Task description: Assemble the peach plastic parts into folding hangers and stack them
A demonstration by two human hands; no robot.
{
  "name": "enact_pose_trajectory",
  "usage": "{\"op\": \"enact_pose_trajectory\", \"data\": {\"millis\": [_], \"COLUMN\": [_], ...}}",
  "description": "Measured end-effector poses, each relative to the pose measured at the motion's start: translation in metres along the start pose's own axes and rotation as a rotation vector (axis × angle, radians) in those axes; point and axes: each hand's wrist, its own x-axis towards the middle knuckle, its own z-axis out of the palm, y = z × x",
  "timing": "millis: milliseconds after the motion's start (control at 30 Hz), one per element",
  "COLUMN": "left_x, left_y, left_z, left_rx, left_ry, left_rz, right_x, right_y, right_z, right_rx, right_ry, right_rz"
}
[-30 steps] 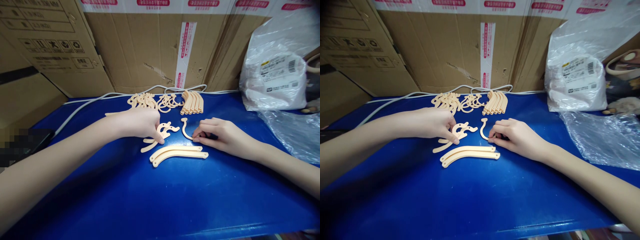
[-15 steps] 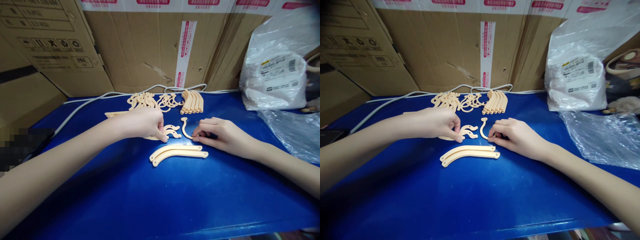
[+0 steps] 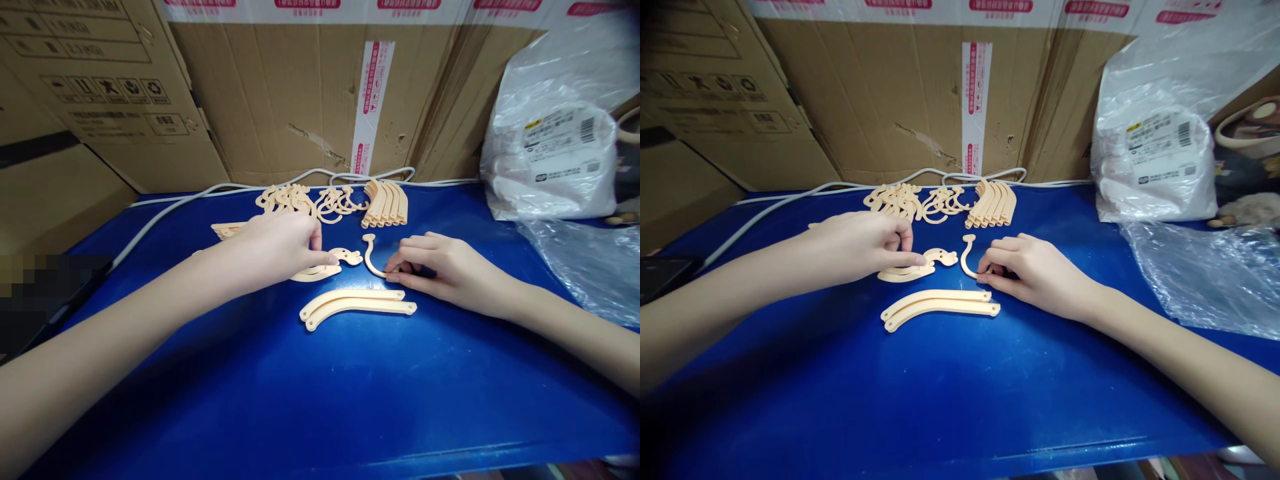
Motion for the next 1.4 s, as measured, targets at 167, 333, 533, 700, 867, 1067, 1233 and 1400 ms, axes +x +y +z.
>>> {"op": "enact_pose_trajectory", "data": {"millis": [167,333,533,700,867,1067,1233,1400], "left_x": [-0.037,-0.056,-0.051,-0.050,-0.051,-0.051,-0.049,-0.049], "left_y": [-0.010,-0.025,-0.034,-0.037,-0.036,-0.039,-0.041,-0.040], "left_z": [0.006,0.025,0.042,0.051,0.059,0.060,0.060,0.062], "left_rx": [-0.011,0.100,0.232,0.216,0.252,0.269,0.260,0.221], "left_ry": [0.212,0.405,0.563,0.556,0.566,0.536,0.513,0.503], "left_rz": [0.045,0.358,0.623,0.662,0.675,0.639,0.627,0.617], "right_x": [0.001,0.007,0.019,0.024,0.023,0.022,0.022,0.022], "right_y": [-0.007,-0.018,-0.025,-0.023,-0.020,-0.021,-0.019,-0.018], "right_z": [-0.003,-0.012,-0.008,0.004,0.010,0.014,0.017,0.018], "right_rx": [-0.034,-0.155,-0.249,-0.236,-0.173,-0.147,-0.137,-0.131], "right_ry": [0.102,0.140,0.055,0.074,0.038,0.038,0.045,0.044], "right_rz": [-0.044,-0.096,-0.176,-0.176,-0.146,-0.136,-0.137,-0.132]}}
